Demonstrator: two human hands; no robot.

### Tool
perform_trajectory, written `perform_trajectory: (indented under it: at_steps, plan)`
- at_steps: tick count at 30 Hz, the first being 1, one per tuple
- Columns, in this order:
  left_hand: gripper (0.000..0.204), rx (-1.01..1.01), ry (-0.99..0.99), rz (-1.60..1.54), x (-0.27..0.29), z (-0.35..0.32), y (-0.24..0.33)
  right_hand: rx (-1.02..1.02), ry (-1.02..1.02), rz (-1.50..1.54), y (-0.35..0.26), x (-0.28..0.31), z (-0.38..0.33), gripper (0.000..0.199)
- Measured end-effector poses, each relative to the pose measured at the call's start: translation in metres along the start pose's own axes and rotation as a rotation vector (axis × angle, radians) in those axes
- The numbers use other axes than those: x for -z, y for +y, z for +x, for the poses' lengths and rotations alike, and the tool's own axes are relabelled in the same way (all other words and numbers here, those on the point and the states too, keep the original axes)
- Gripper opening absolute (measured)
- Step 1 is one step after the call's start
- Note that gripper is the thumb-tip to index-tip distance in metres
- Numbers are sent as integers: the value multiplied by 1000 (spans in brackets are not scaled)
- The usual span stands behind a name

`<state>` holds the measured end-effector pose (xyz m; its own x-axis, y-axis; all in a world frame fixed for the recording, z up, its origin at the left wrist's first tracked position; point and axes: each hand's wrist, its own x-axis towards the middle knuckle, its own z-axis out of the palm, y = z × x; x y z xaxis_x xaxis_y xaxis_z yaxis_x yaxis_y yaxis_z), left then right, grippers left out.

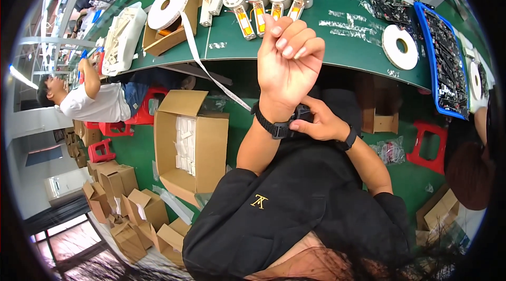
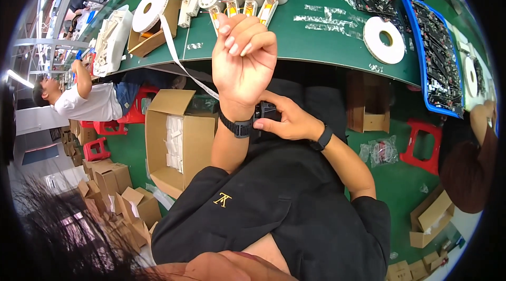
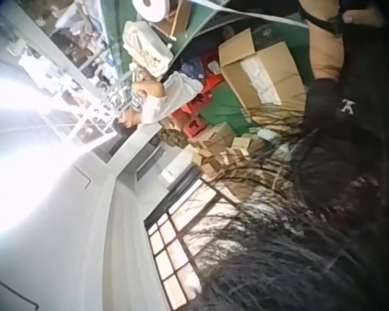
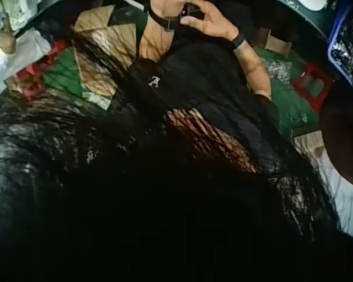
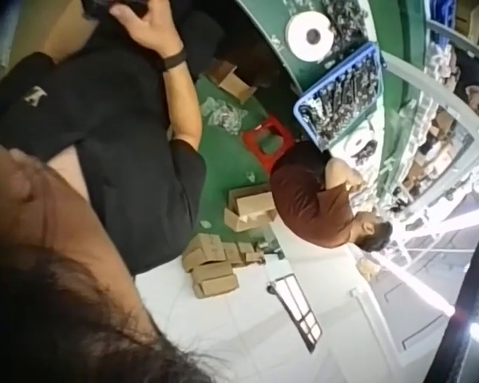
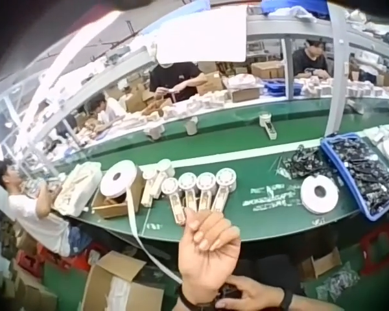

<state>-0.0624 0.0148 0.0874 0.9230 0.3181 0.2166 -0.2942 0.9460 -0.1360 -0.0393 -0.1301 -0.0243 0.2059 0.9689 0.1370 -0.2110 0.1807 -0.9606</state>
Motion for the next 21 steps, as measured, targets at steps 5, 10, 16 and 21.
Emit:
perform_trajectory:
  at_steps: [5, 10, 16, 21]
  plan:
    - [48, 186, 30, -161, -1, -1, -7, 119, -55, -110, -8, 21, 6, 43]
    - [53, 393, 167, -323, -2, 2, -28, 142, -100, 79, 4, 46, 9, 48]
    - [49, 381, 50, 639, 20, -1, -42, 175, -169, 309, 28, 65, 15, 57]
    - [36, -467, -558, 1865, 45, 25, -34, 222, -112, 132, 8, 67, 23, 48]
